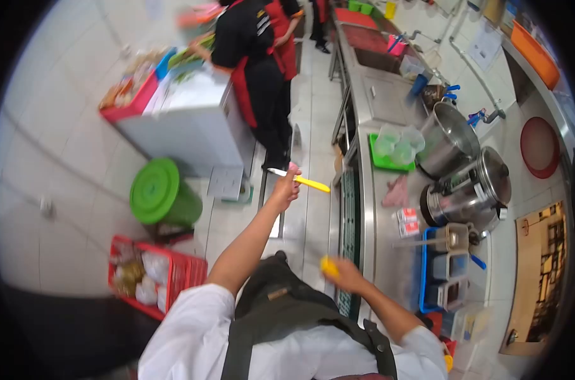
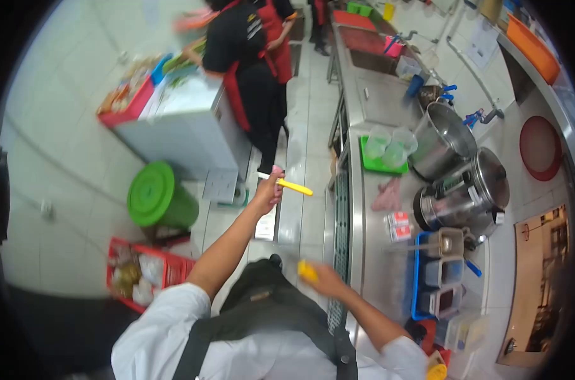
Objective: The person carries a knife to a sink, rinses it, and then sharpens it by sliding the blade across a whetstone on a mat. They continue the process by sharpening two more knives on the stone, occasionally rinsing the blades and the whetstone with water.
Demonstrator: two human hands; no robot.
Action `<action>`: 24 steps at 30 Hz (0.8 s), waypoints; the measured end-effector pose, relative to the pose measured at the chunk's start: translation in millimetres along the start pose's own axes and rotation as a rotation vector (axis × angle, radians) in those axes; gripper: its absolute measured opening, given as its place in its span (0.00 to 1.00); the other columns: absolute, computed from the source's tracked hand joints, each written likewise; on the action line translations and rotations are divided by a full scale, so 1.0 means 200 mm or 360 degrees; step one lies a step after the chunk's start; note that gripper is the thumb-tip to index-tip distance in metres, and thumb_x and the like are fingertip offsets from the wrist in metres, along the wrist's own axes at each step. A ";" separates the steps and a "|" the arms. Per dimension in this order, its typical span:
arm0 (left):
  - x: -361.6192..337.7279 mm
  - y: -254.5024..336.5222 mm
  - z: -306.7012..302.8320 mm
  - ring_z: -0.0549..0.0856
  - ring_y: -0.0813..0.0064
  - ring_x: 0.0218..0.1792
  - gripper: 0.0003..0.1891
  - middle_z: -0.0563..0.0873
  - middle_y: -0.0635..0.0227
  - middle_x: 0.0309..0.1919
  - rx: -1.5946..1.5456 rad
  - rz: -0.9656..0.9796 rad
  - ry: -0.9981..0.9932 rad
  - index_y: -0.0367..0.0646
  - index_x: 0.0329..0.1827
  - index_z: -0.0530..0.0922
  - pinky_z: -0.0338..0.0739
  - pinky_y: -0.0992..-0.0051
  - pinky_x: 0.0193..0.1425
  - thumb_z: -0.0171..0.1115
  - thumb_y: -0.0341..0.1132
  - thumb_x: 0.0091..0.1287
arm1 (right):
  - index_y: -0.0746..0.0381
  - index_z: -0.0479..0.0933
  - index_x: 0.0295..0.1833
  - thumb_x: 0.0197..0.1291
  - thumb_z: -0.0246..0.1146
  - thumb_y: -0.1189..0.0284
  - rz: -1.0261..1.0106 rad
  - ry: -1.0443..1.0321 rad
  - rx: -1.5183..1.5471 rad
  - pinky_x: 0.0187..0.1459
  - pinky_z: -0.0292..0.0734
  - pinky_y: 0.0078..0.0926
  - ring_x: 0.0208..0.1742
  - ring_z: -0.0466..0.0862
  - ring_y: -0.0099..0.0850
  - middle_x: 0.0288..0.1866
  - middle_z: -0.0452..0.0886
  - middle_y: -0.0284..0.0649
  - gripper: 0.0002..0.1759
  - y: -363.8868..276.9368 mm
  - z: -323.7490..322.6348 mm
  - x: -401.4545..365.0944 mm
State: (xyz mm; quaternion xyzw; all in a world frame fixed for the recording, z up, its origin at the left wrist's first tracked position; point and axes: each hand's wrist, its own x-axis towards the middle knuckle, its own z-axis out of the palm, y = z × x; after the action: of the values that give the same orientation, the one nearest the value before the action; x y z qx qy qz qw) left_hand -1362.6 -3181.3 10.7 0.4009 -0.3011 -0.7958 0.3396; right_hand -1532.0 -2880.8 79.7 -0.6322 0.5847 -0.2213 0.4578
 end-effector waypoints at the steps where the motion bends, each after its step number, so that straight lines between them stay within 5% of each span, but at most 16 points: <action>1: 0.14 0.17 -0.02 0.64 0.87 0.16 0.26 0.68 0.77 0.23 0.0128 0.0006 0.0005 0.48 0.58 0.78 0.55 0.82 0.16 0.62 0.61 0.73 | 0.63 0.83 0.51 0.64 0.70 0.59 -0.0053 -0.0242 0.0036 0.47 0.80 0.41 0.40 0.87 0.43 0.37 0.86 0.50 0.19 0.06 -0.11 0.01; 2: 0.24 0.36 -0.02 0.63 0.88 0.16 0.26 0.67 0.79 0.22 0.0304 0.0030 0.0013 0.48 0.58 0.78 0.55 0.82 0.16 0.61 0.61 0.74 | 0.62 0.81 0.35 0.69 0.67 0.61 -0.0155 -0.0136 0.0092 0.32 0.76 0.32 0.25 0.81 0.29 0.30 0.84 0.41 0.15 0.07 -0.25 0.04; 5: 0.71 0.58 -0.12 0.64 0.88 0.15 0.24 0.66 0.80 0.19 0.0513 0.0253 0.0015 0.50 0.55 0.77 0.55 0.82 0.17 0.54 0.62 0.78 | 0.62 0.80 0.36 0.69 0.67 0.61 0.0463 0.0602 0.0348 0.26 0.74 0.28 0.23 0.80 0.24 0.28 0.83 0.38 0.15 0.08 -0.66 0.40; 8: 1.12 0.63 -0.07 0.66 0.86 0.16 0.21 0.68 0.78 0.20 0.0517 0.0182 -0.0219 0.50 0.51 0.74 0.58 0.80 0.17 0.50 0.59 0.82 | 0.62 0.79 0.38 0.69 0.67 0.59 0.0124 0.1629 0.1256 0.21 0.70 0.24 0.21 0.77 0.20 0.28 0.82 0.36 0.16 0.15 -0.86 1.10; 9: 1.31 0.63 -0.06 0.67 0.86 0.17 0.28 0.70 0.76 0.23 0.0496 0.0090 -0.0214 0.46 0.55 0.76 0.60 0.81 0.19 0.52 0.65 0.78 | 0.62 0.78 0.41 0.67 0.68 0.60 0.0249 0.1245 0.1190 0.24 0.74 0.33 0.21 0.78 0.31 0.27 0.81 0.40 0.15 0.24 -0.87 1.25; 10: 1.44 0.70 -0.01 0.67 0.86 0.17 0.28 0.70 0.76 0.23 0.0474 0.0071 -0.0201 0.46 0.55 0.76 0.59 0.81 0.19 0.53 0.65 0.78 | 0.63 0.78 0.43 0.65 0.69 0.63 0.0099 0.0776 -0.0166 0.33 0.77 0.41 0.29 0.83 0.42 0.30 0.82 0.45 0.14 0.36 -0.88 1.32; 11: 1.57 0.78 0.04 0.66 0.87 0.17 0.27 0.70 0.76 0.23 0.0472 0.0039 -0.0190 0.47 0.55 0.76 0.59 0.81 0.19 0.54 0.64 0.78 | 0.64 0.78 0.46 0.63 0.70 0.64 0.0086 0.0136 -0.0091 0.41 0.78 0.44 0.38 0.84 0.50 0.33 0.82 0.48 0.15 0.41 -0.91 1.33; 12: 1.68 0.88 0.08 0.66 0.87 0.17 0.27 0.70 0.76 0.24 0.0417 0.0045 -0.0166 0.47 0.55 0.76 0.59 0.81 0.19 0.54 0.63 0.78 | 0.63 0.80 0.46 0.63 0.71 0.63 -0.0208 -0.0040 -0.0103 0.41 0.79 0.42 0.37 0.85 0.43 0.34 0.84 0.45 0.15 0.45 -0.96 1.30; 15: 1.99 1.14 0.23 0.67 0.88 0.18 0.19 0.71 0.78 0.24 0.0355 0.0042 -0.0134 0.49 0.54 0.76 0.60 0.83 0.19 0.52 0.56 0.81 | 0.61 0.79 0.47 0.67 0.70 0.65 0.0377 0.0487 0.0184 0.35 0.79 0.36 0.31 0.82 0.33 0.29 0.80 0.38 0.12 0.23 -1.45 1.45; 17: 2.27 1.15 0.27 0.68 0.87 0.17 0.19 0.71 0.78 0.23 0.0425 -0.0042 -0.0225 0.49 0.55 0.76 0.59 0.83 0.18 0.52 0.56 0.82 | 0.59 0.78 0.50 0.69 0.68 0.66 0.0338 0.1346 0.1107 0.30 0.76 0.29 0.27 0.77 0.22 0.27 0.75 0.31 0.10 0.34 -1.74 1.83; 19: 2.52 1.18 0.37 0.67 0.86 0.17 0.20 0.70 0.78 0.22 0.0480 -0.0128 -0.0244 0.49 0.56 0.75 0.60 0.82 0.19 0.52 0.56 0.81 | 0.58 0.77 0.51 0.71 0.66 0.67 0.0101 0.1666 0.1686 0.27 0.73 0.24 0.26 0.73 0.19 0.27 0.70 0.29 0.09 0.57 -1.72 2.31; 20: 2.67 1.21 0.41 0.67 0.86 0.17 0.20 0.70 0.78 0.22 0.0492 -0.0146 -0.0215 0.49 0.56 0.75 0.60 0.82 0.19 0.52 0.56 0.81 | 0.59 0.78 0.54 0.71 0.66 0.67 0.0456 0.1321 0.1010 0.32 0.78 0.27 0.30 0.79 0.22 0.32 0.77 0.32 0.11 0.41 -1.81 2.48; 22: 3.00 1.33 0.45 0.67 0.86 0.17 0.21 0.69 0.78 0.22 0.0504 -0.0069 -0.0197 0.49 0.57 0.75 0.60 0.82 0.19 0.53 0.57 0.81 | 0.59 0.80 0.58 0.72 0.66 0.68 -0.0296 0.0623 -0.0248 0.41 0.81 0.29 0.37 0.85 0.25 0.39 0.82 0.34 0.14 0.66 -1.81 2.66; 24: 3.25 1.52 0.50 0.66 0.86 0.16 0.27 0.67 0.78 0.20 0.0576 0.0032 -0.0079 0.44 0.58 0.76 0.59 0.80 0.18 0.53 0.61 0.79 | 0.59 0.80 0.61 0.71 0.67 0.66 -0.0205 0.0296 0.0110 0.46 0.82 0.30 0.42 0.86 0.27 0.42 0.84 0.35 0.16 0.72 -2.06 2.81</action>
State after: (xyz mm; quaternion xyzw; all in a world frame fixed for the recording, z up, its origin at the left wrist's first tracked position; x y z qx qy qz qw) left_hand -1647.9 -3848.6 7.6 0.4327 -0.4518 -0.7347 0.2624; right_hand -1822.3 -3526.6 14.7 -0.6289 0.5749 -0.3280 0.4079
